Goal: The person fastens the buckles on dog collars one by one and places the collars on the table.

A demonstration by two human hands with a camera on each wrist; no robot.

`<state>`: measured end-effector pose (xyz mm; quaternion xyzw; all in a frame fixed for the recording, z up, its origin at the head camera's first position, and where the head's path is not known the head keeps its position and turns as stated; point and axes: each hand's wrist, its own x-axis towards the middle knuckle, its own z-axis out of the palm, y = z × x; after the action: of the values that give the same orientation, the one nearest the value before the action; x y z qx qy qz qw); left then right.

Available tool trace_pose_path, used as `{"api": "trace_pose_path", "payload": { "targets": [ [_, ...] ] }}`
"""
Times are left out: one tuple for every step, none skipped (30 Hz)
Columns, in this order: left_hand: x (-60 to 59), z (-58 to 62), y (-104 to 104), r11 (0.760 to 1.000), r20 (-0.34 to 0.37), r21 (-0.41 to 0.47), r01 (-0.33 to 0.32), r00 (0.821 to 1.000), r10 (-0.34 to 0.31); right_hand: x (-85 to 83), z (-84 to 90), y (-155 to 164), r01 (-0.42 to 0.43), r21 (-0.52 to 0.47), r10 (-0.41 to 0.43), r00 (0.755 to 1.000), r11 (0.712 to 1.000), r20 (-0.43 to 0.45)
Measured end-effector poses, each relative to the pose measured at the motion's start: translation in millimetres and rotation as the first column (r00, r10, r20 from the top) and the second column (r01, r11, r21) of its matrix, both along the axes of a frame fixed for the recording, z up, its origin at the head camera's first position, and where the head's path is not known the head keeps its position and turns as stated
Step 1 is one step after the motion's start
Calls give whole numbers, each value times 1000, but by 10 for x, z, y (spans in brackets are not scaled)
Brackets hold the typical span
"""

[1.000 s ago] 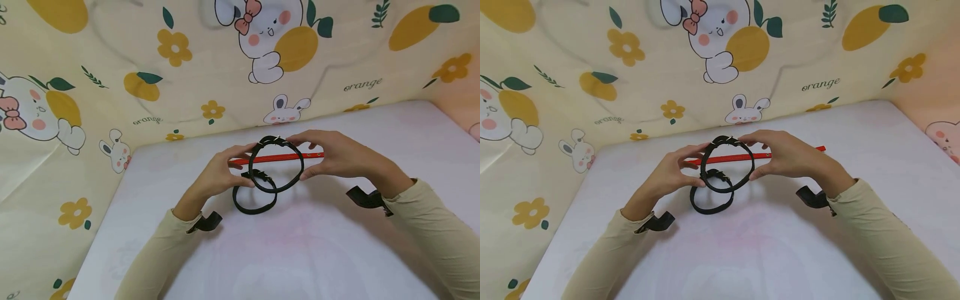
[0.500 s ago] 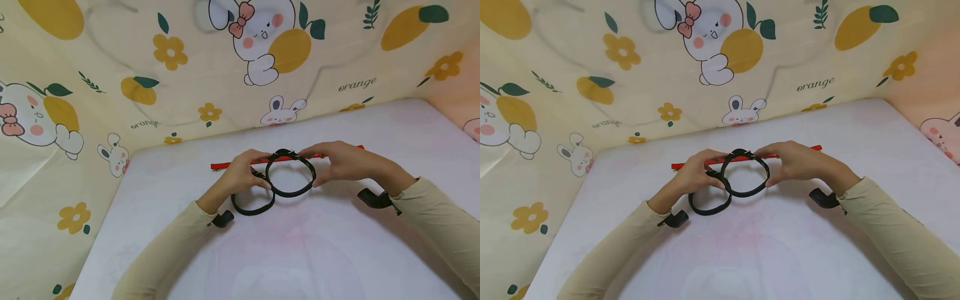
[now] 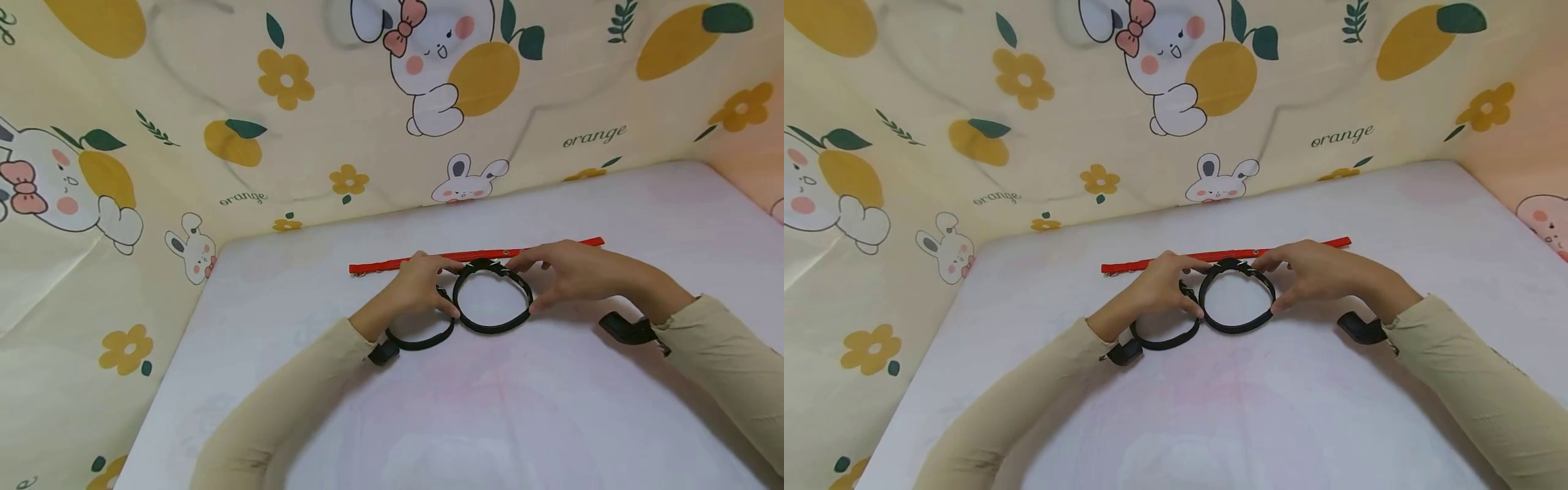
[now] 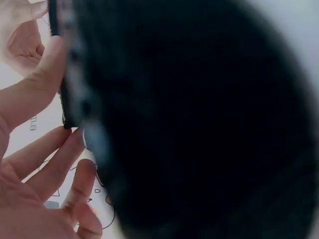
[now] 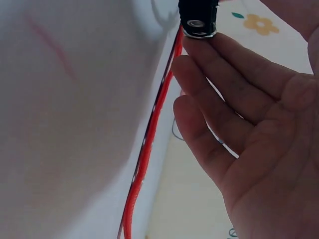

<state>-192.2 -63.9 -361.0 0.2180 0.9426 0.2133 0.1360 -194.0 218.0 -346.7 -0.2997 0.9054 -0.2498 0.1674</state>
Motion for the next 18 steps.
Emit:
{"api": "trace_pose_path", "payload": {
  "targets": [
    [-7,-1,13,1000,-3,-14,4,1000,-4,-2,-13,8,-1,-3,1,1000,1000,5],
    [-15,-2,24,1000,0,-19,7,1000,-7,-6,-26,16,0,-6,0,1000,1000,9],
    [-25,-7,33,1000,2,-26,9,1000,-9,-10,-40,22,-1,-8,1,1000,1000,13],
    [-35,-11,40,1000,8,-29,10,1000,-10,-14,-53,29,-1,-9,1,1000,1000,15],
    [-42,-14,44,999,15,-33,11,1000,-11,-19,-65,35,-2,-10,2,1000,1000,18],
    [-50,-21,46,999,24,-34,10,1000,-10,-25,-76,41,-5,-9,5,1000,1000,16],
    [-57,-31,46,999,32,-35,7,999,-5,-31,-85,46,-6,-8,6,1000,1000,16],
    [-62,-40,45,999,41,-36,-1,999,3,-37,-92,53,-5,-7,5,1000,1000,14],
    [-64,-49,43,999,47,-38,-8,999,10,-43,-97,60,-4,-6,5,1000,1000,12],
    [-66,-54,33,999,53,-35,-17,998,19,-50,-100,61,-5,-5,5,1000,1000,10],
    [-66,-57,22,999,56,-32,-24,998,25,-56,-102,63,-6,-7,6,1000,1000,9],
    [-65,-60,10,999,55,-29,-27,998,29,-61,-104,65,-10,-7,10,1000,1000,5],
    [-62,-60,-4,999,53,-28,-26,998,27,-63,-101,70,-8,-7,8,1000,1000,9],
    [-59,-58,-21,999,48,-24,-23,999,24,-67,-98,74,-10,-8,10,1000,1000,8],
    [-55,-51,-42,1000,43,-12,-20,999,20,-71,-92,76,-11,-8,11,1000,1000,5],
    [-52,-45,-72,1000,39,8,-20,999,20,-78,-82,76,-14,-10,14,1000,1000,2],
    [-47,-31,-109,999,30,30,-23,999,22,-85,-66,74,-19,-13,19,1000,1000,0],
    [-44,-14,-151,998,22,56,-31,999,29,-96,-44,68,-24,-12,24,1000,1000,-4]
  ]
}}
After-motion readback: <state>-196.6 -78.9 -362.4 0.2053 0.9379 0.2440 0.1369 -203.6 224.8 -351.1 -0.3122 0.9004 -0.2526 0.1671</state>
